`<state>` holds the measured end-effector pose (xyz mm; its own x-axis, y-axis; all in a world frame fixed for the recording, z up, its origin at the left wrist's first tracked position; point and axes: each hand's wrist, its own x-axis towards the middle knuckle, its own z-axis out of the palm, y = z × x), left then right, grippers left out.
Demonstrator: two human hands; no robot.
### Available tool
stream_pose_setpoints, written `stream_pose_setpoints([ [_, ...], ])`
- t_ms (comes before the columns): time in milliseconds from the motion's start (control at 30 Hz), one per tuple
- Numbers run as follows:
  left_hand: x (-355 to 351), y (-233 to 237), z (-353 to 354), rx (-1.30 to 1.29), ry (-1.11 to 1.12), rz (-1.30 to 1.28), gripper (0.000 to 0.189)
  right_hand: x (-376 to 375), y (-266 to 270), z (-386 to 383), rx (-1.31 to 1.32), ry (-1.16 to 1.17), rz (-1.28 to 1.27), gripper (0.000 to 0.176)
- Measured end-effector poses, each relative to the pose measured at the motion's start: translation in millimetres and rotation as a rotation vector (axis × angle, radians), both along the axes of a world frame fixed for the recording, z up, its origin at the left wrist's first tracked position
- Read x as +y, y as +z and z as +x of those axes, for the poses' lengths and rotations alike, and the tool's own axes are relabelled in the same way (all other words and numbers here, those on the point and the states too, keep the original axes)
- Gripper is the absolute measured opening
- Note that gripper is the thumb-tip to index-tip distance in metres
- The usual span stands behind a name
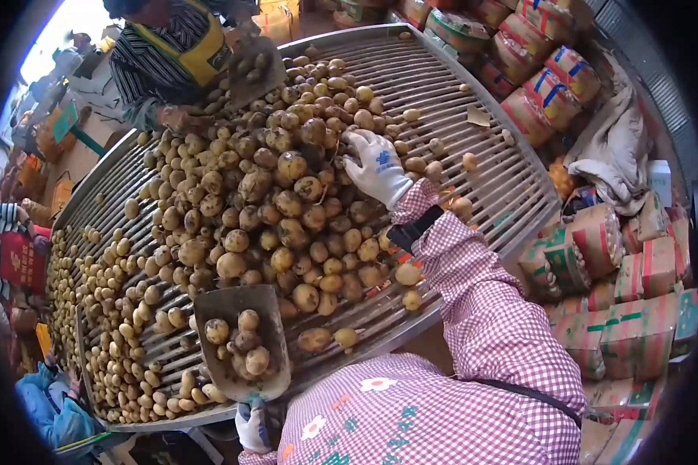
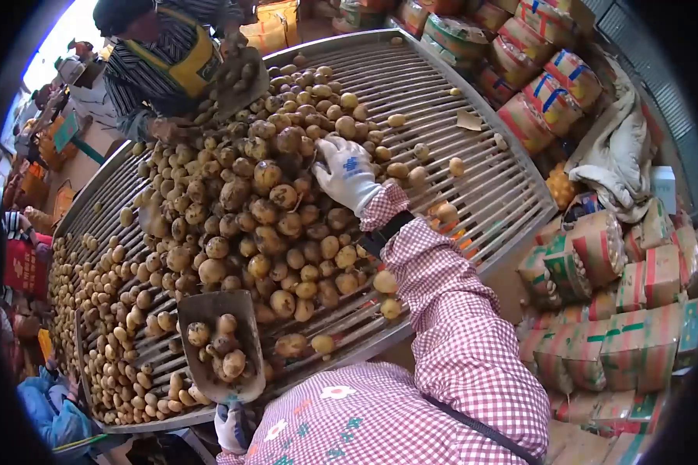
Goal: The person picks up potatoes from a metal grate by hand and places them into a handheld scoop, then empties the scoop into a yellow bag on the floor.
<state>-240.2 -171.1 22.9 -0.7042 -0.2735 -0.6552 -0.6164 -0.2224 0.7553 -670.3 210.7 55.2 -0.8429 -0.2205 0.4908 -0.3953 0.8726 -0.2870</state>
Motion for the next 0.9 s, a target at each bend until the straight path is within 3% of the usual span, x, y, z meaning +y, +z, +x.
stream_pose_setpoints([
  [200,10,10,-3,-0.018,0.056,0.066,0.028,-32,17,-53,-0.054,0.085,0.168,0.069],
  [267,16,11,-3,-0.017,0.079,0.081,0.028,-40,25,-67,-0.297,0.032,0.340,0.078],
  [333,18,5,-1,0.002,0.166,0.121,0.028,-44,25,-71,-0.241,0.041,0.328,0.079],
  [533,21,8,0,-0.078,0.149,0.053,0.030,-43,30,-65,-0.315,-0.041,0.283,0.069],
  [667,23,3,2,-0.036,0.200,0.093,0.031,-61,27,-29,-0.207,0.024,0.179,0.070],
  [800,23,7,-2,-0.040,0.137,0.058,0.031,-91,22,29,-0.198,0.241,0.023,0.067],
  [867,23,7,-2,-0.016,0.139,0.051,0.031,-112,35,65,-0.381,0.322,0.189,0.079],
  [900,22,8,-2,-0.046,0.169,0.064,0.031,-115,28,76,-0.251,0.405,0.106,0.079],
])
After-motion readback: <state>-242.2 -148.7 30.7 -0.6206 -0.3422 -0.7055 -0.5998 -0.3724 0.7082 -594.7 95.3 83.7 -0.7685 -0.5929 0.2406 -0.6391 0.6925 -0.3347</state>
